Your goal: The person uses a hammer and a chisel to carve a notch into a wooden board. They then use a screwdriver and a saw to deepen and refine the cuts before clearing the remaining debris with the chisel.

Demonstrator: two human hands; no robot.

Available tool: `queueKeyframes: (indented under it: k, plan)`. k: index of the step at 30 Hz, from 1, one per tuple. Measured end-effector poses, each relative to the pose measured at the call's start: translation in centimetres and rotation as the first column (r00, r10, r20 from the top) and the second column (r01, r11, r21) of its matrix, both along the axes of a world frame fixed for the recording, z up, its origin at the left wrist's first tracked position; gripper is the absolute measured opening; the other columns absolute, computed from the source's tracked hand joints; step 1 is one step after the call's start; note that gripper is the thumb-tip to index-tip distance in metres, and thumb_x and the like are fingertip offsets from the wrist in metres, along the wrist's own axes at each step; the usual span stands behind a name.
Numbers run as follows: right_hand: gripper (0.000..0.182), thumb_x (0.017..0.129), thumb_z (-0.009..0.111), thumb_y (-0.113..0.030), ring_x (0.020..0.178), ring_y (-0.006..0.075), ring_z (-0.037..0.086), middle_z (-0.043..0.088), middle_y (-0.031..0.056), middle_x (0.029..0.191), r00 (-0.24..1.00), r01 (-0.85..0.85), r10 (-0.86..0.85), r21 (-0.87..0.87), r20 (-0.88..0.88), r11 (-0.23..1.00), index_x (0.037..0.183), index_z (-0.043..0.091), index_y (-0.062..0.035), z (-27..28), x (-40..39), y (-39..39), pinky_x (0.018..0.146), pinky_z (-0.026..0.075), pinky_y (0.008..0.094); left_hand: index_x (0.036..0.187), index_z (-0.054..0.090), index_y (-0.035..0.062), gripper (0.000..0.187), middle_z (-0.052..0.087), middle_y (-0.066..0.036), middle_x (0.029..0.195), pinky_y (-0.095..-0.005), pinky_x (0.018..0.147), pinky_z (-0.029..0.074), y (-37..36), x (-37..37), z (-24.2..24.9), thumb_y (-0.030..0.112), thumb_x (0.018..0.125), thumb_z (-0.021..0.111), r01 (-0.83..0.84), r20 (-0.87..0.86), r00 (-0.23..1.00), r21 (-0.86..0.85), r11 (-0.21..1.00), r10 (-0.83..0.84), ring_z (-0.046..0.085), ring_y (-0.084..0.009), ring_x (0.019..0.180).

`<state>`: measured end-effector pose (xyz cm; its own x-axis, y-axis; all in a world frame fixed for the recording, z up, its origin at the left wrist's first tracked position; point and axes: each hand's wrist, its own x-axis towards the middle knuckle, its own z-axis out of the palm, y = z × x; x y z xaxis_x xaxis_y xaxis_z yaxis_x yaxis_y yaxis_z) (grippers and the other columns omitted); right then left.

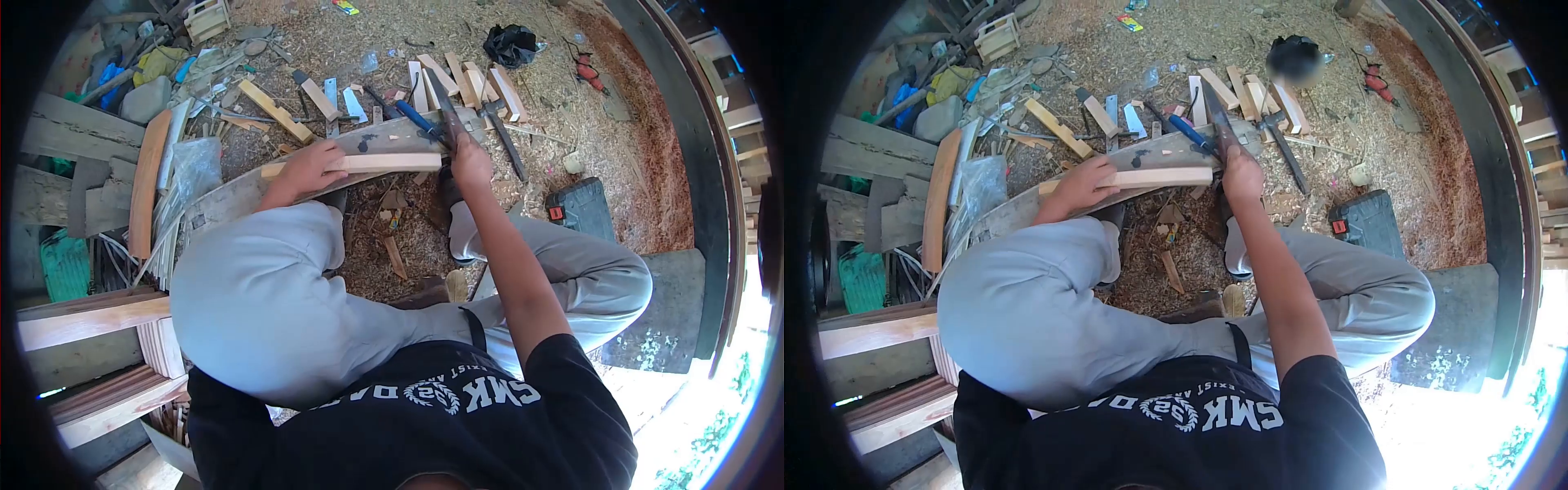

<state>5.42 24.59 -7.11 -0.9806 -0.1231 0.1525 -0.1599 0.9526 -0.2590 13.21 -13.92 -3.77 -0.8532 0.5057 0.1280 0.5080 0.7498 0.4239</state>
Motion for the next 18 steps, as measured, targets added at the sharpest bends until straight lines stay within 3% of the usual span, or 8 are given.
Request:
queueKeyframes:
  k: [2, 5, 7, 10, 11, 14, 15, 18]
  plan:
    - [0.027, 0.089, 0.074, -0.011, 0.086, 0.0460, 0.074, 0.075, 0.0243, 0.093, 0.999, -0.021, 0.021, -0.001, 0.041, 1.000, 0.110, 0.059, -0.0056, 0.6, -0.1, 0.6, 0.077, 0.060, 0.0565, 0.115, 0.066, 0.0040, 0.038, 0.059, -0.016, 0.113, -0.0479, 0.089, 0.053, 0.7, 0.1, 0.9, 0.035, 0.094, 0.076, 0.030, 0.021, 0.999, -0.026, 0.999, -0.030, 0.063, -0.0385, 0.107]
    - [0.024, 0.087, 0.073, -0.008, 0.085, 0.0456, 0.073, 0.073, 0.0256, 0.091, 0.996, -0.071, 0.067, -0.064, -0.061, 0.995, 0.107, 0.059, -0.0056, 1.4, -0.7, 2.0, 0.075, 0.059, 0.0563, 0.114, 0.066, 0.0041, 0.037, 0.060, -0.015, 0.112, -0.0478, 0.089, 0.053, 1.6, -0.2, 1.5, 0.035, 0.095, 0.076, 0.060, 0.040, 0.998, -0.057, 0.997, -0.058, 0.063, -0.0385, 0.106]
    - [0.014, 0.088, 0.061, 0.000, 0.082, 0.0468, 0.073, 0.073, 0.0264, 0.094, 0.951, -0.137, 0.097, -0.119, -0.295, 0.983, 0.101, 0.061, -0.0039, 3.2, -1.0, 3.0, 0.075, 0.059, 0.0567, 0.114, 0.066, 0.0041, 0.037, 0.060, -0.015, 0.111, -0.0478, 0.089, 0.053, 2.4, -0.5, 1.8, 0.035, 0.095, 0.075, 0.057, 0.045, 0.998, -0.071, 0.996, -0.054, 0.064, -0.0385, 0.106]
    - [0.016, 0.086, 0.063, 0.001, 0.081, 0.0476, 0.071, 0.071, 0.0272, 0.096, 0.903, -0.144, 0.033, -0.228, -0.429, 0.963, 0.100, 0.061, -0.0036, 4.9, -2.3, 5.0, 0.074, 0.058, 0.0566, 0.109, 0.066, 0.0054, 0.035, 0.059, -0.014, 0.108, -0.0483, 0.087, 0.053, 4.6, -1.5, 1.7, 0.037, 0.095, 0.075, 0.031, -0.007, 0.999, -0.034, 0.999, -0.031, 0.064, -0.0370, 0.104]
    - [0.020, 0.087, 0.075, -0.010, 0.077, 0.0472, 0.071, 0.071, 0.0243, 0.083, 0.896, -0.090, -0.025, -0.237, -0.443, 0.967, 0.100, 0.060, -0.0045, 5.1, -2.7, 5.7, 0.071, 0.058, 0.0571, 0.109, 0.066, 0.0054, 0.035, 0.059, -0.014, 0.108, -0.0483, 0.087, 0.053, 5.5, -2.2, 1.5, 0.037, 0.095, 0.075, 0.039, -0.011, 0.999, -0.036, 0.999, -0.039, 0.064, -0.0370, 0.104]
    - [0.023, 0.088, 0.076, -0.013, 0.081, 0.0471, 0.072, 0.073, 0.0248, 0.088, 0.932, 0.113, -0.193, -0.260, -0.307, 0.959, 0.104, 0.062, -0.0060, 5.6, -2.6, 7.7, 0.074, 0.059, 0.0561, 0.112, 0.067, 0.0062, 0.036, 0.060, -0.014, 0.109, -0.0486, 0.088, 0.053, 7.8, -4.5, 0.1, 0.036, 0.095, 0.075, 0.012, -0.033, 0.999, -0.009, 1.000, -0.012, 0.064, -0.0371, 0.105]
    - [0.028, 0.089, 0.077, -0.016, 0.084, 0.0471, 0.073, 0.075, 0.0254, 0.091, 0.939, 0.164, -0.233, -0.264, -0.253, 0.951, 0.113, 0.065, -0.0084, 5.0, -2.8, 8.5, 0.076, 0.060, 0.0562, 0.114, 0.067, 0.0050, 0.037, 0.060, -0.015, 0.111, -0.0486, 0.088, 0.053, 8.5, -5.2, -0.7, 0.035, 0.094, 0.076, -0.004, -0.044, 0.999, 0.002, 1.000, 0.004, 0.064, -0.0384, 0.106]
    - [0.032, 0.089, 0.076, -0.015, 0.084, 0.0470, 0.074, 0.075, 0.0253, 0.091, 0.929, 0.265, -0.324, -0.290, -0.177, 0.920, 0.119, 0.067, -0.0099, 3.1, -3.3, 10.4, 0.077, 0.059, 0.0576, 0.115, 0.067, 0.0056, 0.038, 0.060, -0.016, 0.110, -0.0487, 0.088, 0.053, 9.8, -6.5, -2.4, 0.035, 0.093, 0.077, -0.039, -0.065, 0.997, 0.007, 0.999, 0.040, 0.063, -0.0385, 0.106]
